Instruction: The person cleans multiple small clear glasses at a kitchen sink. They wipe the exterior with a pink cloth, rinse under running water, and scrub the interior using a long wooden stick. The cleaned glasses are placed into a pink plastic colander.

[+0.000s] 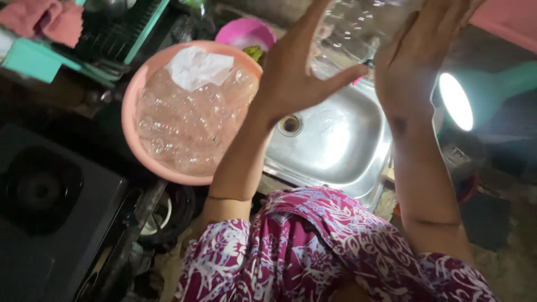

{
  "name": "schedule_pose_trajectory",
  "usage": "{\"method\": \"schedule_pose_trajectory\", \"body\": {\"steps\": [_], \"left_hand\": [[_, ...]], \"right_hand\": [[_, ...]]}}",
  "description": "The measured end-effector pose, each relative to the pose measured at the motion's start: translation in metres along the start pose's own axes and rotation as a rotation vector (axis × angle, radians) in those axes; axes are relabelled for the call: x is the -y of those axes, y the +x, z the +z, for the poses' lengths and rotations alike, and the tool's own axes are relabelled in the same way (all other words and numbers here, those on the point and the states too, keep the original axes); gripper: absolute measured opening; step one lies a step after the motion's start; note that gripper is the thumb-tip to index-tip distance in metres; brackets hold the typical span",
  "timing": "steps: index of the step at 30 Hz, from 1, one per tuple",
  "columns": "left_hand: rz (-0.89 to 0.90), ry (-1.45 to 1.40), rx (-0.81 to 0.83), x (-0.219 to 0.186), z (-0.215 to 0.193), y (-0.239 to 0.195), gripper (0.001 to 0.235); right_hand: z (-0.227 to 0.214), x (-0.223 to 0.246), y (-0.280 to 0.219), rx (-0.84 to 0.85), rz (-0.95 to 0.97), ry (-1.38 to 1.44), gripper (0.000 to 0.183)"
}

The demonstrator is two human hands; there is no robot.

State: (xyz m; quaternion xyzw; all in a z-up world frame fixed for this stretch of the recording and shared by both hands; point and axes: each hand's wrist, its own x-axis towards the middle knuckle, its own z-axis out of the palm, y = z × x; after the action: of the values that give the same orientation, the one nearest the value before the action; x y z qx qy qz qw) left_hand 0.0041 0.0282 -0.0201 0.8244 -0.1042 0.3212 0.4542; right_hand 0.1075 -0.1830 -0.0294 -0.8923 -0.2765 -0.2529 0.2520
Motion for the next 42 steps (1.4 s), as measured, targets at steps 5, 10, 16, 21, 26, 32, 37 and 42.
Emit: {"method": "schedule_pose_trajectory", "body": {"steps": [5,10,16,21,26,32,37,42], "left_hand": [[-0.424,0.479,0.179,0.083,-0.016,-0.031,0.103],[-0.653,0.782,0.146,0.157,0.003,-0.096,0.097],[-0.74,0.897,0.316,0.178,0.014,-0.104,0.111],[-0.159,0.8,-0.072,0.118,0.034,-0.031,0.095],[0.085,0.78,-0.183,0.032,0.045,0.025,0.083],[-0.074,0.833,0.067,-0.038,0.029,0.047,0.064],[-0.17,0.82,0.195,-0.062,0.019,0.055,0.063],[-0.142,0.831,0.201,-0.055,0.022,0.052,0.064]], "right_hand": [[0.009,0.012,-0.003,0.016,-0.009,0.171,0.05],[0.014,0.027,-0.007,0.02,-0.03,0.14,0.058],[0.002,0.043,-0.006,0.05,-0.054,0.07,0.072],[-0.005,0.053,-0.004,-0.011,-0.061,0.04,0.08],[0.002,0.05,0.005,-0.069,-0.098,0.064,0.075],[0.013,0.047,0.005,-0.131,-0.109,0.032,0.062],[0.014,0.049,0.005,-0.156,-0.127,0.049,0.065],[0.016,0.048,0.004,-0.152,-0.12,0.078,0.066]]}}
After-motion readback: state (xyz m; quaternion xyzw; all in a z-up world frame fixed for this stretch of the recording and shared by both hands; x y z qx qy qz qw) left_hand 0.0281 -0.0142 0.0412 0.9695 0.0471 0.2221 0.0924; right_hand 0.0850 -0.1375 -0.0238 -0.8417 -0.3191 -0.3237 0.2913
